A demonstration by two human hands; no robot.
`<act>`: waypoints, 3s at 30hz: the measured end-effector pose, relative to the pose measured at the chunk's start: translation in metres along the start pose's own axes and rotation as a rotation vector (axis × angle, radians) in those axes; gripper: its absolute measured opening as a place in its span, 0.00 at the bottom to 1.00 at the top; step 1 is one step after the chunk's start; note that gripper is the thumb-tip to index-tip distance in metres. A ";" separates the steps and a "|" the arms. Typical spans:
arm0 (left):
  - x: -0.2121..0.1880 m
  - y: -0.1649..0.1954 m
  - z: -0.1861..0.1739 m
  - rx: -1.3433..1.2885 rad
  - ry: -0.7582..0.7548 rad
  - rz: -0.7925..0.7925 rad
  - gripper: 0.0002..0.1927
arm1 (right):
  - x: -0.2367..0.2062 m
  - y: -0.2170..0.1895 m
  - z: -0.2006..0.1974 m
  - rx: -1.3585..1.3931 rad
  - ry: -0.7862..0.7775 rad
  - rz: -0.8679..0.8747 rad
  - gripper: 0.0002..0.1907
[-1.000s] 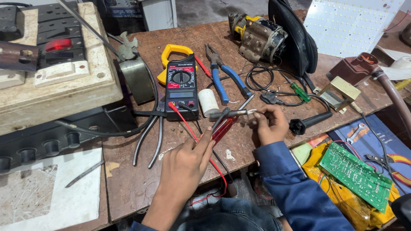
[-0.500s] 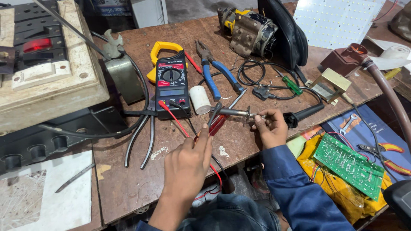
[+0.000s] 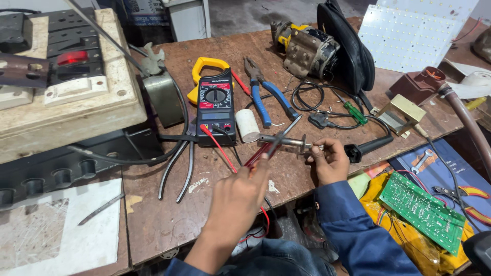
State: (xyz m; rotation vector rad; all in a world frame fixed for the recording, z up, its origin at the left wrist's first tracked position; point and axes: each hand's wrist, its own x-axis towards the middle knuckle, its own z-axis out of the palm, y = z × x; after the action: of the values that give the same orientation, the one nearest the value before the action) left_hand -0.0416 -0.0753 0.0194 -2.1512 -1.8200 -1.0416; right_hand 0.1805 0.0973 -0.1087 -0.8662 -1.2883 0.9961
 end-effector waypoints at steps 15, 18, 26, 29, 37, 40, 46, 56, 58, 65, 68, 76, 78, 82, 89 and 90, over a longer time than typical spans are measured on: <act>0.004 0.004 0.002 0.094 -0.099 0.086 0.28 | -0.002 0.000 0.006 -0.028 0.010 0.036 0.09; 0.002 0.006 0.003 0.103 -0.118 0.119 0.30 | -0.002 -0.001 0.006 -0.038 0.014 0.047 0.09; -0.002 -0.002 0.003 0.253 -0.111 0.063 0.30 | -0.004 -0.001 0.009 -0.023 0.026 0.062 0.09; -0.004 0.004 0.009 0.213 -0.123 0.063 0.31 | -0.004 0.000 0.008 -0.021 0.024 0.056 0.09; -0.008 0.008 0.013 0.187 -0.115 0.055 0.32 | -0.008 0.001 0.010 -0.004 0.063 0.056 0.10; -0.011 -0.001 0.007 0.202 -0.122 -0.029 0.35 | -0.009 -0.001 0.012 0.015 0.071 0.053 0.10; -0.012 0.009 0.021 0.214 -0.129 -0.045 0.30 | -0.008 -0.008 0.014 -0.004 0.078 0.104 0.09; -0.013 0.013 0.025 0.247 -0.110 -0.043 0.33 | -0.008 -0.005 0.014 0.014 0.055 0.106 0.09; -0.015 0.003 0.015 0.279 -0.108 -0.095 0.32 | -0.007 -0.005 0.014 0.028 0.055 0.132 0.09; -0.011 0.022 0.025 0.225 -0.146 -0.015 0.30 | -0.006 -0.004 0.015 0.045 0.059 0.105 0.08; -0.011 0.036 0.033 0.236 -0.148 0.038 0.32 | -0.008 -0.004 0.015 0.054 0.060 0.117 0.08; -0.013 0.007 0.016 0.315 -0.133 -0.095 0.35 | -0.008 -0.005 0.013 0.039 0.070 0.122 0.09; -0.013 0.008 0.016 0.297 -0.146 -0.102 0.35 | -0.007 -0.005 0.012 0.033 0.066 0.131 0.09; -0.008 0.023 0.026 0.256 -0.126 -0.044 0.34 | -0.005 -0.007 0.010 0.022 0.066 0.115 0.08; -0.009 0.032 0.028 0.168 -0.165 -0.013 0.35 | -0.005 -0.003 0.007 -0.033 0.055 0.099 0.08; -0.009 0.026 0.026 0.171 -0.165 -0.050 0.34 | -0.005 -0.003 0.008 -0.030 0.050 0.098 0.07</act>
State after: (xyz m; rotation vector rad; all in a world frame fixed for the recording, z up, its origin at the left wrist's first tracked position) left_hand -0.0074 -0.0764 0.0032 -2.1553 -1.9640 -0.7053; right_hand 0.1727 0.0909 -0.1072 -0.9794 -1.2305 1.0275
